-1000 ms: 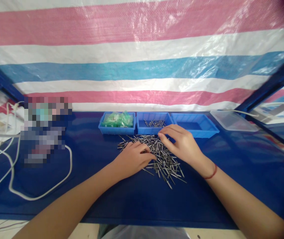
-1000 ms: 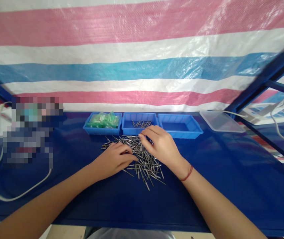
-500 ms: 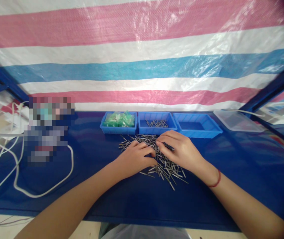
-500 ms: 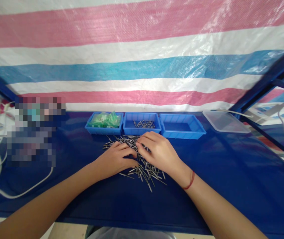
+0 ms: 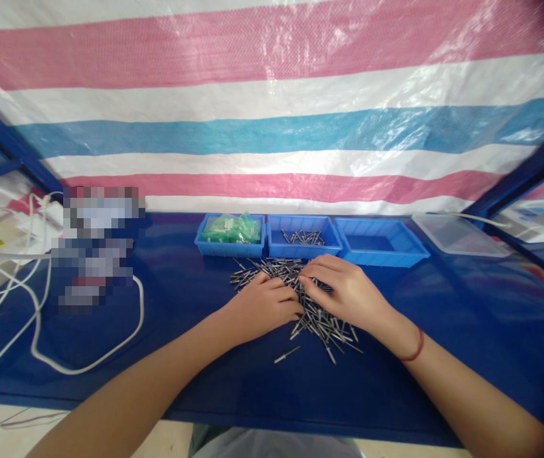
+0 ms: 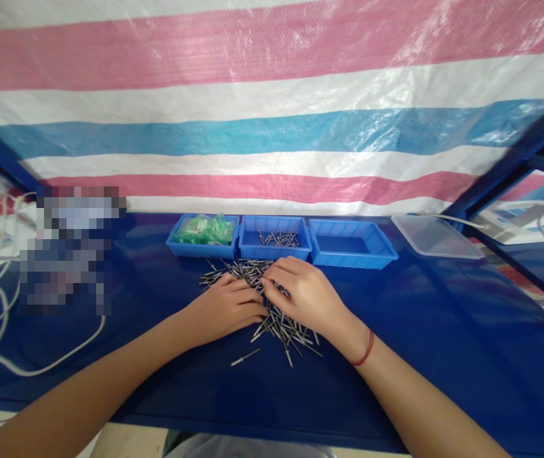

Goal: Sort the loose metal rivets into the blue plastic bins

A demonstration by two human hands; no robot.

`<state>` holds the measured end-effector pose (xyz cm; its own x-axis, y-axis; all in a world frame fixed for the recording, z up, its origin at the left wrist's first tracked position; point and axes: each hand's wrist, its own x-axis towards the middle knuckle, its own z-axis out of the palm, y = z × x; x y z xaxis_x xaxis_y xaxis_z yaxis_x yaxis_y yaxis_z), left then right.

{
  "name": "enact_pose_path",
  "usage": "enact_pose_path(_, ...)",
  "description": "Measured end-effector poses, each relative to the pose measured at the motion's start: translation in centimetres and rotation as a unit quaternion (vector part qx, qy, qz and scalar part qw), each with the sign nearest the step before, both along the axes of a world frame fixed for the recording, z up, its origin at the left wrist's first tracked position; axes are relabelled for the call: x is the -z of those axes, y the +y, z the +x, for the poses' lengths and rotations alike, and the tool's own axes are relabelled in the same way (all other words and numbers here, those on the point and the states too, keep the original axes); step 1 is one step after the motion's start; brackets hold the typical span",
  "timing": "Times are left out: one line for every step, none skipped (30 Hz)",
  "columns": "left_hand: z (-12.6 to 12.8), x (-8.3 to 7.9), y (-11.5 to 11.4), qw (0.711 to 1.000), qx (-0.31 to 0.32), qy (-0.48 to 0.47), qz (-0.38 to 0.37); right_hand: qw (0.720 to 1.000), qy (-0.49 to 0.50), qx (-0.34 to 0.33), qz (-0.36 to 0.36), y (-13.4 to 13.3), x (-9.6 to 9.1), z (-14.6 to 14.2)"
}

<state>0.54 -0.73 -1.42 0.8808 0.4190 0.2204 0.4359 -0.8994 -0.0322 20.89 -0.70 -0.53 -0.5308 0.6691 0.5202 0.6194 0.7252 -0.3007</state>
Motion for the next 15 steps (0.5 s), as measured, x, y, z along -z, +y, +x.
enact_pose_path(-0.03, 0.03, 0.02, 1.0, 0.001, -0.002, -0.001, 1.0, 0.0, 0.001, -0.001, -0.02, -0.03, -0.03)
enact_pose_path(-0.04, 0.03, 0.03, 1.0, 0.002, -0.002, -0.003, 1.0, -0.001, 0.001, -0.002, -0.04, -0.05, -0.05)
enact_pose_path(-0.03, 0.01, 0.02, 1.0, 0.002, -0.001, -0.004, 1.0, -0.002, 0.0, -0.002, -0.05, -0.07, -0.07)
enact_pose_path(-0.01, -0.01, 0.0, 1.0, -0.001, 0.002, -0.004, 1.0, -0.003, 0.0, -0.002, -0.07, -0.08, -0.09)
enact_pose_path(0.02, -0.04, -0.04, 1.0, -0.005, 0.004, -0.004, 1.0, -0.003, -0.001, -0.001, -0.07, -0.08, -0.1)
enact_pose_path(0.07, -0.05, -0.09, 1.0, -0.011, 0.006, -0.002, 1.0, -0.004, -0.002, 0.0, -0.07, -0.06, -0.1)
enact_pose_path(0.12, -0.04, -0.14, 1.0, -0.016, 0.01, 0.0, 1.0, -0.005, -0.003, 0.0, -0.05, -0.04, -0.1)
enact_pose_path(0.18, -0.01, -0.2, 1.0, -0.021, 0.013, 0.004, 1.0, -0.005, -0.004, 0.0, -0.04, -0.01, -0.09)
enact_pose_path(0.23, 0.04, -0.24, 1.0, -0.026, 0.015, 0.01, 1.0, -0.005, -0.004, 0.0, -0.02, 0.02, -0.08)
enact_pose_path(0.28, 0.12, -0.27, 0.999, -0.03, 0.017, 0.017, 1.0, -0.005, -0.004, 0.0, -0.01, 0.05, -0.07)
enact_pose_path(0.32, 0.21, -0.29, 0.999, -0.036, 0.018, 0.026, 1.0, -0.007, -0.004, -0.002, 0.0, 0.09, -0.07)
enact_pose_path(0.35, 0.29, -0.28, 0.998, -0.043, 0.017, 0.036, 1.0, -0.008, -0.004, -0.003, -0.01, 0.11, -0.07)
enact_pose_path(0.36, 0.37, -0.27, 0.998, -0.051, 0.016, 0.045, 1.0, -0.01, -0.004, -0.005, -0.02, 0.14, -0.07)
enact_pose_path(0.36, 0.42, -0.25, 0.997, -0.057, 0.015, 0.054, 1.0, -0.011, -0.006, -0.005, -0.04, 0.16, -0.07)
enact_pose_path(0.34, 0.46, -0.23, 0.996, -0.063, 0.015, 0.06, 1.0, -0.012, -0.006, -0.006, -0.06, 0.18, -0.08)
